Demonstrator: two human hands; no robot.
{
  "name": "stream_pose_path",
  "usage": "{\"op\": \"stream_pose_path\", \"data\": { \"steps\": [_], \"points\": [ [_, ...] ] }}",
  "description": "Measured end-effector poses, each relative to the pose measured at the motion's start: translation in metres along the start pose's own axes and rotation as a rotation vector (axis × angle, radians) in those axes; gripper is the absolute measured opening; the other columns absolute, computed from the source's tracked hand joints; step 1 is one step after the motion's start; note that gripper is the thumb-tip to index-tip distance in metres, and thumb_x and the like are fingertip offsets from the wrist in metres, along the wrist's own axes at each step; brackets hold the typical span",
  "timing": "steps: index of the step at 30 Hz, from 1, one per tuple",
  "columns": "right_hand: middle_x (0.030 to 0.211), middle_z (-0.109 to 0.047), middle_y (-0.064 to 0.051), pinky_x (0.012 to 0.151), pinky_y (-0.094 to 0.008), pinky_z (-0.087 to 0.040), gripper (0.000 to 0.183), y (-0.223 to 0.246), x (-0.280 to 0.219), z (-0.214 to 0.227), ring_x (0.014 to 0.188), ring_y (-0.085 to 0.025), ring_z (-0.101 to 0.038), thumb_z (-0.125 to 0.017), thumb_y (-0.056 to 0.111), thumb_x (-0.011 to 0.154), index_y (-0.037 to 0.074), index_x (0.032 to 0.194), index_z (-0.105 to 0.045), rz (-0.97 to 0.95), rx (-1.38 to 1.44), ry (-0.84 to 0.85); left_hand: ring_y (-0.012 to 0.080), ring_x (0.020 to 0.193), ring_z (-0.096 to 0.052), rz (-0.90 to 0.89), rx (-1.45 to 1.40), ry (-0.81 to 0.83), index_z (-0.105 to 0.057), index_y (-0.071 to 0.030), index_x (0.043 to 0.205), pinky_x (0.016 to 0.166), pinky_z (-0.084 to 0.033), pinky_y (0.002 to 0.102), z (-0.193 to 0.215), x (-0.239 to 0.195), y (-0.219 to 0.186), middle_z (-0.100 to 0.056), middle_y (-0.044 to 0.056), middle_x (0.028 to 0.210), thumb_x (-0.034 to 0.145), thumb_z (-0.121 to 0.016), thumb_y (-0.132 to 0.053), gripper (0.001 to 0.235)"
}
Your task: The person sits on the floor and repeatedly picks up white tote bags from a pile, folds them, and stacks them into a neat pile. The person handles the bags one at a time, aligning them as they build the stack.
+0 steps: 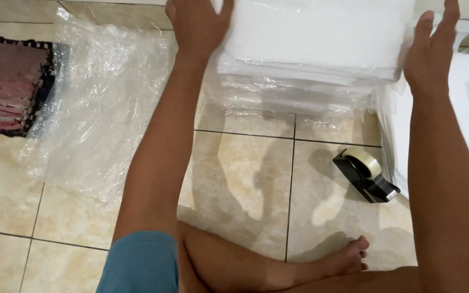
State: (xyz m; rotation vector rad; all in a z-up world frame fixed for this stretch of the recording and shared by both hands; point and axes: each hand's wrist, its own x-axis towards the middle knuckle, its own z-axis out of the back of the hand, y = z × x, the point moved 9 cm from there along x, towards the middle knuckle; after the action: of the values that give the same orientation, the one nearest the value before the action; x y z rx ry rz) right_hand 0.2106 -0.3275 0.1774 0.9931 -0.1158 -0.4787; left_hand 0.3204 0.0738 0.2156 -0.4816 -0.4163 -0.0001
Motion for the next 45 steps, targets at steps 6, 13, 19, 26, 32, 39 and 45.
{"op": "stream_pose_path", "data": {
  "steps": [6, 13, 19, 26, 32, 39, 45],
  "points": [
    [0.149, -0.024, -0.026, 0.095, -0.075, -0.018, 0.067, 0.051, -0.058, -0.012, 0.134, -0.046, -0.021, -0.047, 0.053, 0.094, 0.008, 0.143, -0.044, 0.710, -0.455, 0.006, 0.0265, 0.146, -0.010, -0.616, 0.175, 0.251, -0.027, -0.029, 0.152, 0.110, -0.011, 0.068, -0.011, -0.087, -0.059, -0.012, 0.003, 0.158, 0.075, -0.040, -0.092, 0.101],
    [0.157, -0.008, -0.011, 0.109, -0.058, -0.009, 0.062, 0.020, -0.043, -0.041, 0.142, -0.034, -0.010, -0.038, 0.051, 0.094, 0.027, 0.149, -0.026, 0.454, -0.809, 0.073, 0.0256, 0.140, -0.020, -0.609, 0.447, 0.098, -0.032, -0.032, 0.148, 0.099, -0.027, 0.069, -0.043, -0.077, -0.052, -0.026, 0.005, 0.153, 0.082, -0.065, -0.068, 0.082],
    [0.155, -0.004, -0.016, 0.109, -0.061, -0.010, 0.067, 0.033, -0.064, -0.036, 0.141, -0.038, -0.016, -0.047, 0.047, 0.094, 0.024, 0.152, -0.023, 0.538, -0.803, -0.027, 0.0248, 0.146, -0.010, -0.488, 0.504, -0.035, -0.022, -0.024, 0.154, 0.109, -0.020, 0.067, -0.006, -0.126, -0.072, -0.008, 0.011, 0.156, 0.092, -0.072, -0.066, 0.090],
    [0.146, -0.026, -0.013, 0.100, -0.055, -0.035, 0.068, -0.026, -0.176, -0.059, 0.120, -0.031, -0.049, -0.057, 0.045, 0.086, 0.031, 0.147, -0.030, 0.622, -0.732, 0.242, 0.0254, 0.130, -0.043, -0.330, -0.060, -0.018, -0.047, -0.020, 0.135, 0.102, -0.033, 0.053, 0.009, -0.266, -0.015, -0.038, 0.010, 0.147, 0.083, -0.058, -0.040, 0.057],
    [0.135, -0.051, -0.013, 0.094, -0.045, -0.052, 0.053, -0.087, -0.271, -0.058, 0.114, -0.027, -0.064, -0.052, 0.049, 0.088, 0.027, 0.136, -0.048, 0.316, -0.811, 0.817, 0.0293, 0.139, -0.027, 0.350, 0.274, 0.440, -0.034, -0.020, 0.142, 0.105, -0.021, 0.064, -0.005, -0.284, 0.178, -0.032, 0.012, 0.148, 0.088, -0.056, -0.040, 0.062],
    [0.142, -0.052, 0.011, 0.095, -0.032, -0.049, 0.061, -0.094, -0.296, -0.059, 0.118, -0.014, -0.062, -0.057, 0.046, 0.081, 0.030, 0.139, -0.046, 0.012, -0.641, 0.875, 0.0303, 0.146, 0.000, 0.694, 0.322, 0.503, 0.000, -0.013, 0.151, 0.109, -0.007, 0.066, 0.053, -0.310, 0.302, 0.000, 0.011, 0.159, 0.094, -0.050, -0.034, 0.079],
    [0.126, -0.065, -0.001, 0.092, -0.032, -0.048, 0.052, -0.118, -0.282, -0.059, 0.106, -0.019, -0.067, -0.058, 0.039, 0.083, 0.026, 0.133, -0.054, -0.037, -0.482, 0.719, 0.0267, 0.105, -0.058, 0.565, 0.635, 0.563, -0.034, -0.018, 0.143, 0.100, -0.025, 0.056, 0.033, -0.334, 0.349, -0.056, 0.007, 0.122, 0.087, -0.049, -0.006, 0.060]
  ]
}}
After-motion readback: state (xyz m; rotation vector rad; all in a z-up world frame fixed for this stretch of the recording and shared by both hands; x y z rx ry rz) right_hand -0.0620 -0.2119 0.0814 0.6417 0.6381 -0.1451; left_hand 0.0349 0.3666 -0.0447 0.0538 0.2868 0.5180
